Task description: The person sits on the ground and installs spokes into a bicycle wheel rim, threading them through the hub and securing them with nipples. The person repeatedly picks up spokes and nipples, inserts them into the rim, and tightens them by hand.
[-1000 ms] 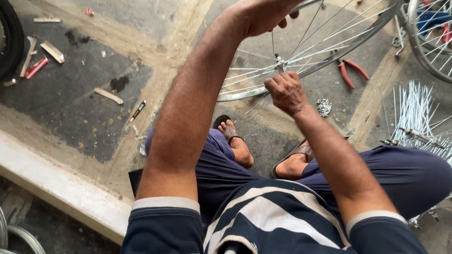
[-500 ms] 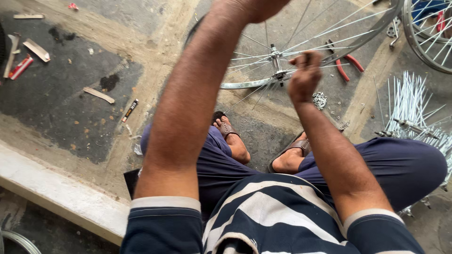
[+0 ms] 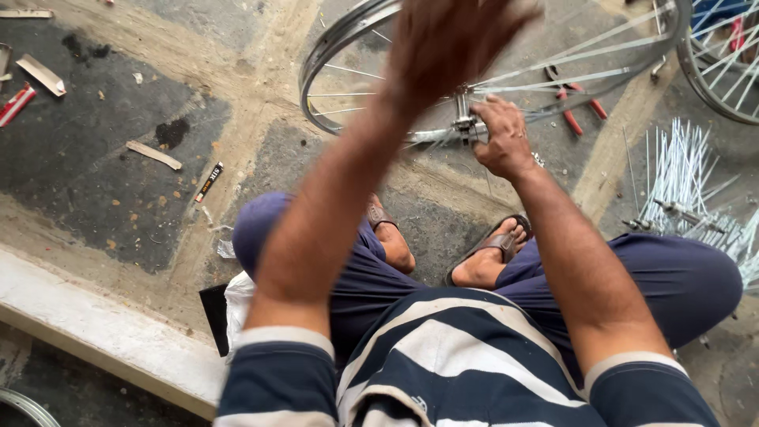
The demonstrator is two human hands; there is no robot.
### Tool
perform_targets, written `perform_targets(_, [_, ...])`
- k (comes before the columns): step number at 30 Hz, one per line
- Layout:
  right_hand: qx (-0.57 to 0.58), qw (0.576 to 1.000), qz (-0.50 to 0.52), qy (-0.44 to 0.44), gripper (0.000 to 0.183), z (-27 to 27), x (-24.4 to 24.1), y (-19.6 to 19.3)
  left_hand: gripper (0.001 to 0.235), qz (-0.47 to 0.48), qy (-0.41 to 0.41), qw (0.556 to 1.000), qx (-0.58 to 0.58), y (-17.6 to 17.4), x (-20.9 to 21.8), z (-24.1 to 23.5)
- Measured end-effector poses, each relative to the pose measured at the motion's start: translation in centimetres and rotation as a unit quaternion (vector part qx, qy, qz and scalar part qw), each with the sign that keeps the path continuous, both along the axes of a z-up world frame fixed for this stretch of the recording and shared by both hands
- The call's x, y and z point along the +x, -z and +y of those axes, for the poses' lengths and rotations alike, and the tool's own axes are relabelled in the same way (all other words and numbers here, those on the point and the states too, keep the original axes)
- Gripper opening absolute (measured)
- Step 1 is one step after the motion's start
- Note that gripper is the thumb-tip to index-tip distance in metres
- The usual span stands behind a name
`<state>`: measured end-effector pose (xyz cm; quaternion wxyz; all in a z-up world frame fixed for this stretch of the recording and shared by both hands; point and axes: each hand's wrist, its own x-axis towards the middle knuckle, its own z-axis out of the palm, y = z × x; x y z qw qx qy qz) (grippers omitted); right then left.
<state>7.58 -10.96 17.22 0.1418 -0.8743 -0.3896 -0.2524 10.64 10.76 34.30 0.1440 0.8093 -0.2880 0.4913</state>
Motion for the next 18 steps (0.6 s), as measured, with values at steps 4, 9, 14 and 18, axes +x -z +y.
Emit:
perform_targets(4, [-0.050,0.978,0.203,0.009,0.005,-0.1,1.8,0.8,0.024,0.174,0.026,0.966,-0.189,6.6,-7.2,-3.4])
perform_targets(9, [-0.027,0.968,0.250,-0.004,0.006,-1.1,2.7,2.0,0.052,0.427,-0.070,0.878,-0.204,15.7,-9.6,-2.5])
perform_targets(14, [0.060,0.953,0.298,0.009,0.014,-0.3,2.7,3.3,0.049,0.557,-0.028,0.797,-0.231,19.0,-6.7,-3.1])
perform_targets(18, [0.118,0.969,0.216,-0.031,0.020,-0.8,2.0,3.5,0.035,0.618,-0.035,0.760,-0.201,19.9,-4.8,-3.6])
